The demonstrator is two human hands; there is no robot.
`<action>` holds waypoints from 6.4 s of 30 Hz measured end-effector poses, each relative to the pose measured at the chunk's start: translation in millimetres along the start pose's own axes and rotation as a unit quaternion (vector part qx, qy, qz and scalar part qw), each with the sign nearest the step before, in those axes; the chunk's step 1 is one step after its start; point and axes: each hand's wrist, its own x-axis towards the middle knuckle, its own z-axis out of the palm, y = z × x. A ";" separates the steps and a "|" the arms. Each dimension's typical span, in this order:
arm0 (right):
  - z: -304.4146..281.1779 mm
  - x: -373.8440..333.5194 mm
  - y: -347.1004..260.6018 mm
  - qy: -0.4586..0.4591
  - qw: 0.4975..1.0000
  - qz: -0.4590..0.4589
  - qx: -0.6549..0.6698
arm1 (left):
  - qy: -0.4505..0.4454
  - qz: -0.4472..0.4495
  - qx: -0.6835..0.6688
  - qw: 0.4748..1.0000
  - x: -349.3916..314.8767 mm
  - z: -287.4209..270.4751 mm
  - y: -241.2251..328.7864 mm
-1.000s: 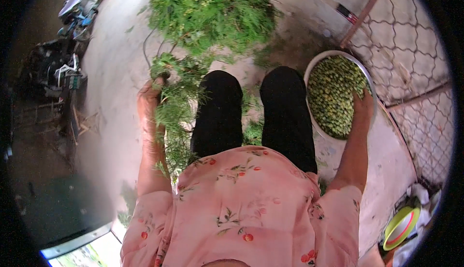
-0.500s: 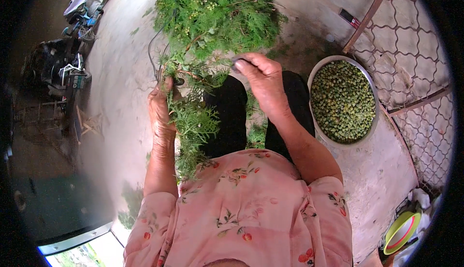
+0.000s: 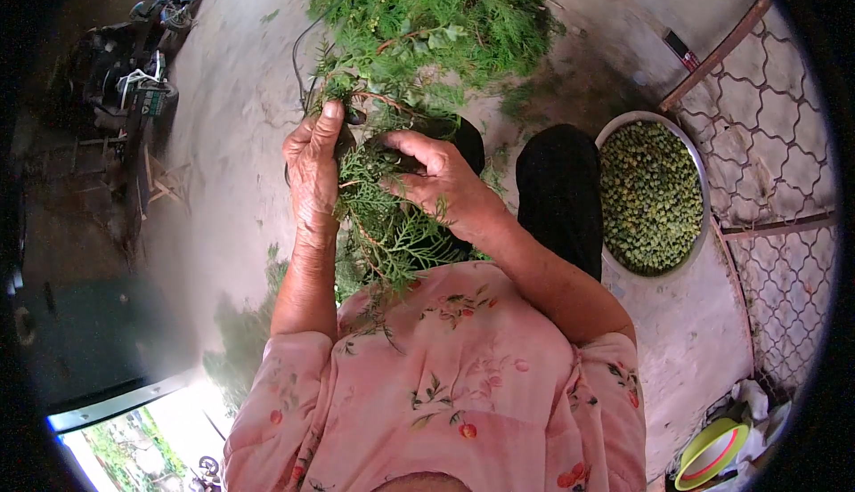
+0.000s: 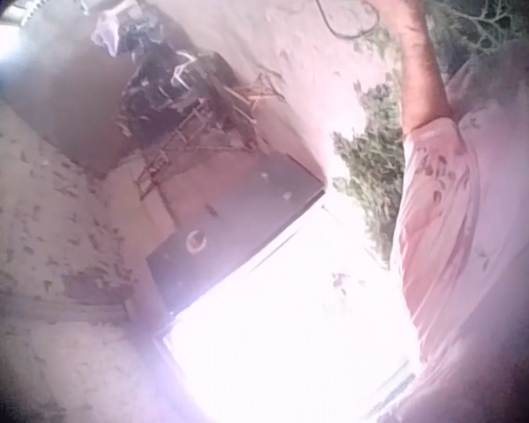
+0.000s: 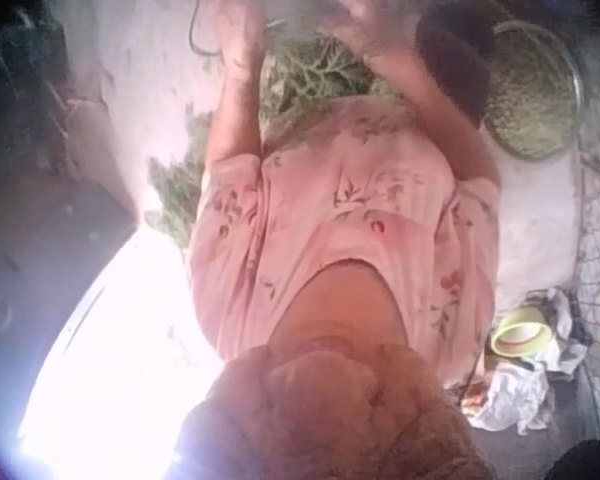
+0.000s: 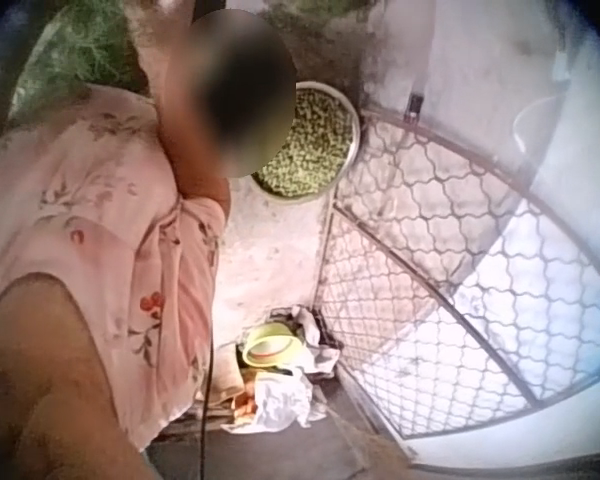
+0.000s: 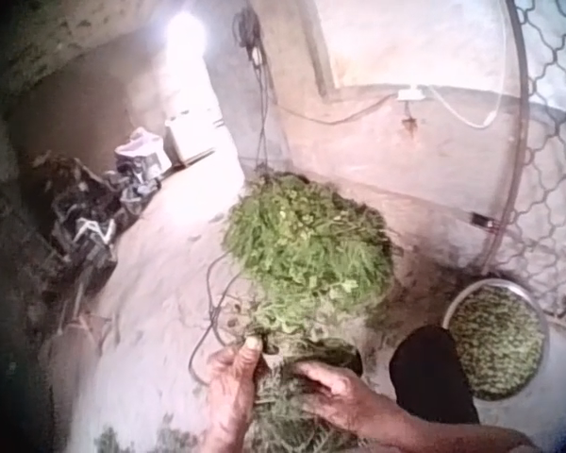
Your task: The person harvests seeds by hand from a branch, placing them into a bowl, then stands to gather more branches from a pile.
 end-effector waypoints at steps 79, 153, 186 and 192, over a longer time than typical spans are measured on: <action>-338.3 -248.3 86.8 0.640 0.620 0.139 -0.432 | -0.022 -0.011 0.039 0.999 9.2 30.2 -8.6; -31.1 13.7 -10.4 0.134 0.961 0.151 0.190 | -0.061 -0.159 -0.162 0.972 -4.2 19.4 -22.0; -43.1 8.8 22.6 0.224 0.894 -0.045 -0.384 | -0.095 -0.157 -0.058 0.981 -3.8 5.8 -23.6; -60.9 5.0 19.9 0.303 0.942 0.103 0.102 | -0.134 -0.149 -0.101 0.975 -2.0 2.7 -20.9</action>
